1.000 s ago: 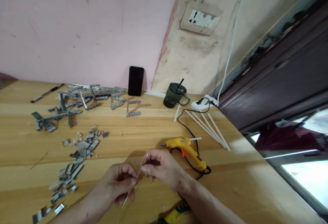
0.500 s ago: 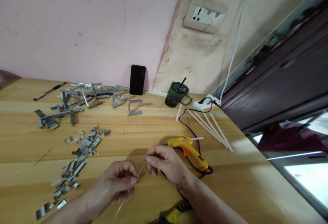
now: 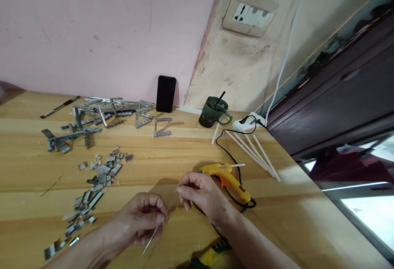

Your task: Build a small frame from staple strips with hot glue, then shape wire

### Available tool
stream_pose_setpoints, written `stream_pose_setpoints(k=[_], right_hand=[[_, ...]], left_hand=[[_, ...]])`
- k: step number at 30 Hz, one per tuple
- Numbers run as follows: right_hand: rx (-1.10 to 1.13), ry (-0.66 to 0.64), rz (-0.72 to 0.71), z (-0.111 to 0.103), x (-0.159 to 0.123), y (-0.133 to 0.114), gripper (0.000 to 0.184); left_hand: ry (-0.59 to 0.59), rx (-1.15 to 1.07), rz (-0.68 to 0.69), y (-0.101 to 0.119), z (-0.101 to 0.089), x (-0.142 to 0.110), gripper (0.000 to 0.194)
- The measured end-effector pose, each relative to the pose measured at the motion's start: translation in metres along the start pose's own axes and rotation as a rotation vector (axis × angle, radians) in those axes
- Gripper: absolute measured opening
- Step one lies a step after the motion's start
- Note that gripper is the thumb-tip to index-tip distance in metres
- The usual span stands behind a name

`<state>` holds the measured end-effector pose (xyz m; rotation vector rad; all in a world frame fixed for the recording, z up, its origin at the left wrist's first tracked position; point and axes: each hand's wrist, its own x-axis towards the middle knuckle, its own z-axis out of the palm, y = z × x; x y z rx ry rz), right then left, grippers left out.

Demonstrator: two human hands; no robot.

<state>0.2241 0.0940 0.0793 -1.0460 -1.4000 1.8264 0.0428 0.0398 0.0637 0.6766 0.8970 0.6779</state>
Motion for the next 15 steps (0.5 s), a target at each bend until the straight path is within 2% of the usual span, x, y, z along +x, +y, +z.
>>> stream_pose_setpoints(k=[6, 10, 11, 12, 14, 15], right_hand=[[-0.067, -0.011, 0.002, 0.002, 0.002, 0.001, 0.025], [-0.188, 0.044, -0.005, -0.009, -0.004, -0.018, 0.025], [-0.253, 0.089, -0.018, -0.014, -0.008, -0.025, 0.029], [-0.445, 0.144, -0.060, -0.020, -0.014, -0.033, 0.026], [-0.772, 0.102, -0.128, -0.028, -0.029, -0.046, 0.009], [-0.903, 0.053, -0.147, -0.031, -0.039, -0.050, 0.007]], left_hand=[[0.000, 0.000, -0.011, 0.000, -0.002, 0.002, 0.027], [0.022, -0.010, 0.006, 0.004, -0.005, 0.000, 0.023], [0.047, -0.016, 0.026, 0.006, -0.005, -0.001, 0.021], [0.056, -0.009, 0.017, 0.008, -0.006, -0.002, 0.020], [0.072, -0.006, 0.008, 0.011, -0.008, -0.004, 0.016], [0.073, -0.002, 0.006, 0.012, -0.008, -0.004, 0.015]])
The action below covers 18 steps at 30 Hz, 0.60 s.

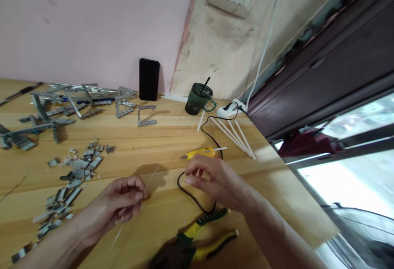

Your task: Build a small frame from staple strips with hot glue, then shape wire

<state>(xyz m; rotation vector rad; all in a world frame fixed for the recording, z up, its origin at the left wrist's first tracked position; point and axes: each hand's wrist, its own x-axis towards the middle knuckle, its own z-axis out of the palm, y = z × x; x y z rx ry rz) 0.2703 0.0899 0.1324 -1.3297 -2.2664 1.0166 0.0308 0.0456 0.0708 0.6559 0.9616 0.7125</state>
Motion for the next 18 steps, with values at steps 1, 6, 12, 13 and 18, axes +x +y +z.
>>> stream_pose_setpoints(k=[1, 6, 12, 13, 18], right_hand=[[-0.112, -0.068, -0.039, -0.003, -0.010, -0.001, 0.007], [-0.493, -0.362, -0.001, 0.021, -0.069, 0.003, 0.006], [-0.588, -0.289, -0.038, 0.064, -0.101, 0.022, 0.031], [-0.564, -0.280, -0.043, 0.064, -0.100, 0.023, 0.025], [-0.189, -0.216, 0.102, 0.043, -0.096, 0.022, 0.012]], left_hand=[[0.004, 0.002, -0.012, 0.001, -0.001, 0.000, 0.015], [0.030, -0.025, -0.017, -0.001, -0.003, 0.000, 0.017], [0.011, -0.048, 0.006, -0.004, -0.006, 0.000, 0.012], [0.013, -0.055, 0.011, -0.004, -0.006, 0.000, 0.012], [0.025, -0.120, 0.064, -0.001, -0.007, -0.002, 0.010]])
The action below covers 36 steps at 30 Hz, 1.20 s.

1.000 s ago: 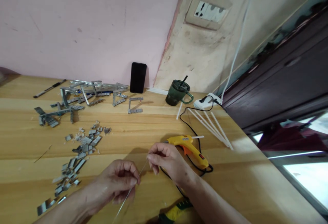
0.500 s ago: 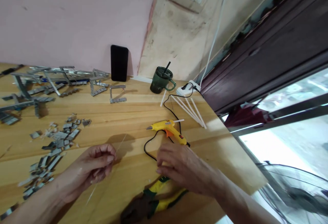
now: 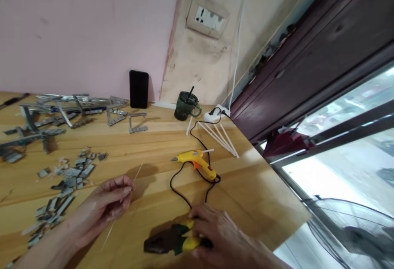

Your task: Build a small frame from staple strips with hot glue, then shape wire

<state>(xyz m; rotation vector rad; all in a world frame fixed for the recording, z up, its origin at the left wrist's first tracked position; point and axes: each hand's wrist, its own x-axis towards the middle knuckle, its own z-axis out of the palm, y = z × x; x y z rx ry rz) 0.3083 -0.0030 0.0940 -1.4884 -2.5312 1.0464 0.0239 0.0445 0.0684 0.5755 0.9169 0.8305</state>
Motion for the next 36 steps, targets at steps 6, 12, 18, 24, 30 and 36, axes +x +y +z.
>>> stream_pose_setpoints(k=[6, 12, 18, 24, 30, 36], right_hand=[[1.017, -0.097, 0.117, -0.014, 0.011, -0.003, 0.053], [1.149, 0.024, 0.112, -0.003, 0.042, -0.010, 0.041], [1.054, 0.028, 0.159, 0.005, 0.049, -0.016, 0.040], [0.657, 0.206, 0.120, -0.008, 0.047, -0.039, 0.034], [0.351, 0.178, -0.042, -0.008, 0.062, -0.045, 0.017], [0.296, 0.137, -0.047, 0.005, 0.069, -0.037, 0.019]], left_hand=[[0.054, -0.031, 0.119, 0.010, 0.002, -0.001, 0.011], [0.081, -0.010, 0.158, 0.012, 0.009, -0.007, 0.019], [0.101, 0.015, 0.188, 0.017, 0.014, -0.011, 0.026], [0.121, 0.002, 0.215, 0.016, 0.013, -0.012, 0.027], [0.107, -0.011, 0.193, 0.015, 0.014, -0.009, 0.029], [0.089, -0.002, 0.162, 0.011, 0.013, -0.007, 0.029]])
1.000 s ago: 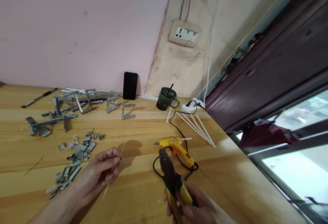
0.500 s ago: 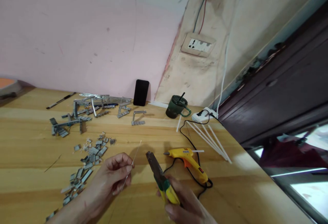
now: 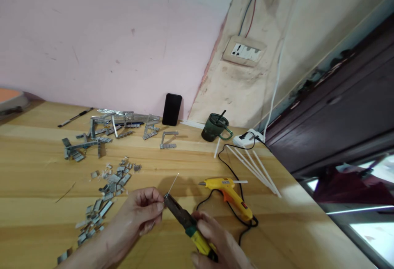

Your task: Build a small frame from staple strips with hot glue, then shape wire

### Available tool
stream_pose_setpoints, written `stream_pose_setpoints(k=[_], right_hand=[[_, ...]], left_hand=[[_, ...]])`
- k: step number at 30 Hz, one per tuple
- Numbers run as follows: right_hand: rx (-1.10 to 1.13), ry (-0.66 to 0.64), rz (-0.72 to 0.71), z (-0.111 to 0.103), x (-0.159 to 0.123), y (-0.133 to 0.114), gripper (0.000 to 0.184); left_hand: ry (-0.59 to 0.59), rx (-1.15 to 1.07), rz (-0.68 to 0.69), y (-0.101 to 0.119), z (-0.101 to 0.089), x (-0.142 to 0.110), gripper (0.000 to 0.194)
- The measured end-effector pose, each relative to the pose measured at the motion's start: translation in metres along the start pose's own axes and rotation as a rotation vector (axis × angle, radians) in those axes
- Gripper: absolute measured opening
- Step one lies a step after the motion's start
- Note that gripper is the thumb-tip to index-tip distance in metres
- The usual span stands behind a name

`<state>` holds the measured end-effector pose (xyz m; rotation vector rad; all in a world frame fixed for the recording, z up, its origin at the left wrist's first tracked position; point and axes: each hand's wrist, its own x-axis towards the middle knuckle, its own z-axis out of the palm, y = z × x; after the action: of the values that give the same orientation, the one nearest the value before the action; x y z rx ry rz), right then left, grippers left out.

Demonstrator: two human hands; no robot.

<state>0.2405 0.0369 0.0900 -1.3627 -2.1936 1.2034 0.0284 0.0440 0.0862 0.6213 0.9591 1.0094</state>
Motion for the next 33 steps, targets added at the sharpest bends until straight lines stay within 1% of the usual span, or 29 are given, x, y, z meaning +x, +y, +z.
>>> stream_pose_setpoints(k=[4, 10, 15, 17, 19, 22, 26, 28, 31, 33], right_hand=[[-0.014, 0.010, -0.029, 0.001, -0.001, 0.004, 0.016], [-0.010, -0.018, -0.057, 0.000, -0.001, 0.007, 0.022], [-0.009, -0.026, -0.046, 0.000, 0.000, 0.007, 0.021], [-0.008, -0.036, -0.059, -0.002, -0.002, 0.007, 0.020], [-0.022, -0.013, -0.069, -0.005, -0.004, 0.007, 0.017], [-0.124, 0.055, -0.073, -0.010, -0.009, 0.013, 0.014], [-0.420, 0.070, 0.020, -0.010, -0.009, 0.026, 0.008], [-0.527, 0.077, 0.067, -0.006, -0.007, 0.032, 0.010], [-0.580, 0.077, 0.086, 0.001, -0.004, 0.036, 0.015], [-0.586, 0.086, 0.064, 0.003, -0.002, 0.037, 0.017]], left_hand=[[-0.006, 0.035, -0.018, 0.000, 0.000, 0.000, 0.029], [-0.037, 0.040, -0.034, -0.002, -0.002, 0.001, 0.026], [-0.054, 0.019, -0.058, -0.004, -0.002, 0.000, 0.024], [-0.065, 0.016, -0.061, -0.004, -0.003, 0.001, 0.022], [-0.060, 0.025, -0.054, -0.002, -0.006, 0.002, 0.021], [-0.037, 0.045, -0.013, 0.004, -0.010, 0.003, 0.022], [-0.039, 0.056, 0.029, 0.011, -0.013, 0.003, 0.022], [-0.043, 0.068, 0.031, 0.011, -0.013, 0.003, 0.019], [-0.062, 0.113, 0.023, 0.010, -0.013, 0.002, 0.014], [-0.077, 0.142, 0.021, 0.010, -0.012, 0.001, 0.014]])
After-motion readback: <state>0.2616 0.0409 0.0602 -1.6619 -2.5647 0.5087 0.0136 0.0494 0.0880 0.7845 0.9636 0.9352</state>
